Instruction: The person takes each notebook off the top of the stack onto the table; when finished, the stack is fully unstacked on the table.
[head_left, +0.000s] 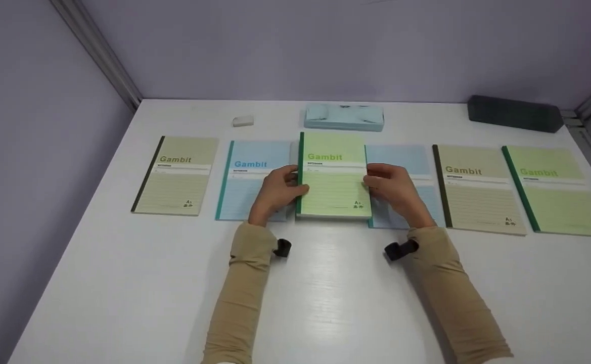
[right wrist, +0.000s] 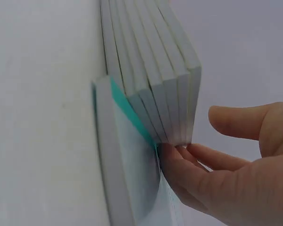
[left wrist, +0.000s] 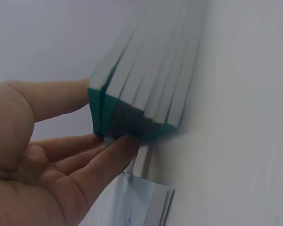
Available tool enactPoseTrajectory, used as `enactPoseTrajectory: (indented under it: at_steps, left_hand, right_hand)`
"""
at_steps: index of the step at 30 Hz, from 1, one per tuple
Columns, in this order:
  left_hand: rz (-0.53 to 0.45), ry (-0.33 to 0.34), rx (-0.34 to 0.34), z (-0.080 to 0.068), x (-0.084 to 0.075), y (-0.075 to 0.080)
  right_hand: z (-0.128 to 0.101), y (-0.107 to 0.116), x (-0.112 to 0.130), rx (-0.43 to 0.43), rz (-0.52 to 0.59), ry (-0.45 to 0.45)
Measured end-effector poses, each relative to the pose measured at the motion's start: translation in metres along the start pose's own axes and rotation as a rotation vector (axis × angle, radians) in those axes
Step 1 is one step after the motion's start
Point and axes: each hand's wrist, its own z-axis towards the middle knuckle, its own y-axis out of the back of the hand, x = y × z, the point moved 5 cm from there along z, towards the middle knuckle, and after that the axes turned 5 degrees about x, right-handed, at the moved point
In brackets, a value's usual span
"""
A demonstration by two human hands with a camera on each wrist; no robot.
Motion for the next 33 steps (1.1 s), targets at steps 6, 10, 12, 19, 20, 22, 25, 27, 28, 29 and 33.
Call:
enactPoseTrajectory:
  at_steps: [6,10,12,19,20,22,25,27,28,29,33]
  left_hand:
    - [0.11,-0.001,-0.022,0.0007,-0.0007,0.0006]
    - [0.107,-0.023,-0.055,0.0001,-0.0001,0.0019]
    - [0.11,-0.056,-0.07,0.0001,-0.0009,0.0012]
    - [0.178,-0.124,-0.126,0.0017,0.0001,-0.0048]
    - [0.181,-0.109,-0.126,0.0017,0.0012,-0.0051]
    - [0.181,-0.084,-0.121,0.0017,0.0027,-0.0055]
    - [0.184,-0.09,-0.116,0.0027,0.0025,-0.0061]
    - [0.182,-0.1,-0.121,0.0034,0.0009,-0.0067]
    - [0.183,-0.104,-0.128,0.0039,0.0003,-0.0068]
    - [0.179,-0.104,-0.134,0.0045,-0.0003,-0.0069]
    - [0.135,-0.064,-0.148,0.0063,-0.0015,-0.0064]
  right_hand:
    - [0.0027,-0.0042,-0.0017,0.0,-0.027,0.062]
    - [0.0038,-0.0069,-0.0013,0.007,-0.029,0.064]
    - [0.0041,-0.0071,-0.0021,0.012,-0.027,0.061]
    - [0.0028,-0.0048,-0.0037,0.015,-0.027,0.067]
    - [0.0027,-0.0049,-0.0038,0.012,-0.033,0.063]
    - [0.0027,-0.0053,-0.0035,0.012,-0.038,0.06]
    - [0.0035,-0.0047,-0.0034,0.005,-0.047,0.055]
    - [0.0034,-0.0036,-0.0031,0.003,-0.051,0.056]
    - [0.0032,-0.0031,-0.0028,0.002,-0.054,0.056]
    - [0.003,-0.0025,-0.0028,0.0,-0.056,0.055]
    - [0.0027,0.0,-0.0029,-0.001,-0.057,0.049]
